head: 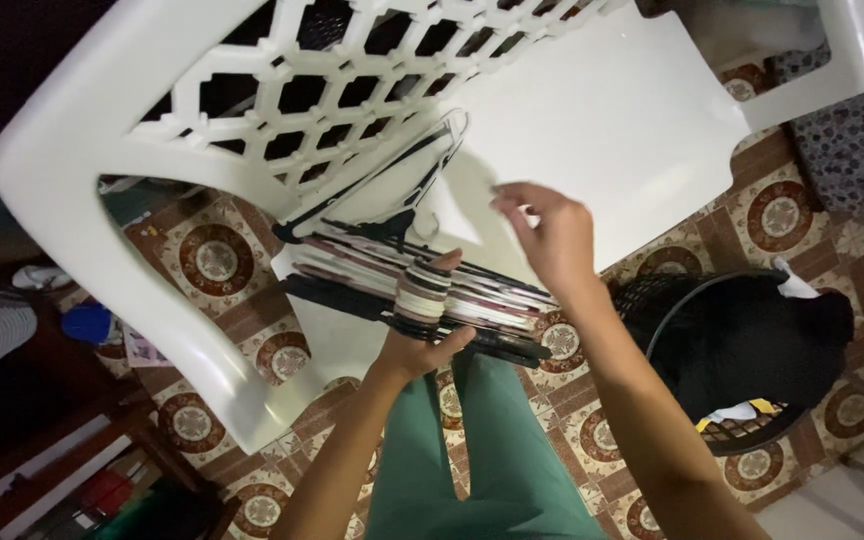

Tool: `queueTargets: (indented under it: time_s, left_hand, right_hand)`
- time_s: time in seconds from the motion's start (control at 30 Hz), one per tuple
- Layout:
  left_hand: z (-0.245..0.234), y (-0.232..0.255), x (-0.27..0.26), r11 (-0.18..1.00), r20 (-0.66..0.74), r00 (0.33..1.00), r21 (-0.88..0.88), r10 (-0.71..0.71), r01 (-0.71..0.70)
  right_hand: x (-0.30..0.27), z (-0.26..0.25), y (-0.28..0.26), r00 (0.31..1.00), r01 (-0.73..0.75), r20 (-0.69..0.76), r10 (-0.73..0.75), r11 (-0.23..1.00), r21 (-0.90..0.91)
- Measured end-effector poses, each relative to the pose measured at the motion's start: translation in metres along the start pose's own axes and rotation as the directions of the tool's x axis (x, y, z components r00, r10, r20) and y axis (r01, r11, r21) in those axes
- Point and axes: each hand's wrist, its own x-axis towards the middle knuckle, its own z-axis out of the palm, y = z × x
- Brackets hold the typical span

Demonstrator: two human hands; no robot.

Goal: The person gathers plastic hangers from a white chair, stacks them by hand, and hangs them on a metal drying rack. The person repeats this process to clear the chair and organize the hangers on the rack.

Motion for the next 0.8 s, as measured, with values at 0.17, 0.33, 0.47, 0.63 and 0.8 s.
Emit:
queueTargets:
  time_s: [0.17, 0.33, 0.47, 0.63, 0.8]
  left_hand:
    - [0.008, -0.030, -0.016, 0.994, 0.106, 0.989, -0.014, -0.104, 0.106]
    - [0.006, -0.057, -0.032, 0.998, 0.078, 0.996, -0.049, -0.042, 0.046]
    - [-0.013, -0.031, -0.023, 0.995, 0.070, 0.994, 0.058, -0.084, 0.080]
    - [-0.037, -0.014, -0.025, 0.991, -0.004, 0.999, 0.131, 0.038, -0.037]
    - [-0.052, -0.025, -0.046, 0.996, -0.059, 0.997, 0.072, -0.040, 0.045]
  right_hand:
    - [-0.033, 0.007, -0.034, 0.917, 0.399, 0.009, -0.399, 0.916, -0.046]
    - [-0.038, 0.024, -0.047, 0.790, 0.605, -0.058, -0.610, 0.792, -0.082]
    - [-0.010, 0.037, -0.038, 0.907, 0.352, 0.146, -0.394, 0.902, 0.249]
    - [0.049, 0.104, 0.045, 0.955, 0.039, 0.286, -0.083, 0.987, 0.157]
    - [0.072, 0.227, 0.168, 0.916, -0.116, 0.348, 0.201, 0.961, -0.250]
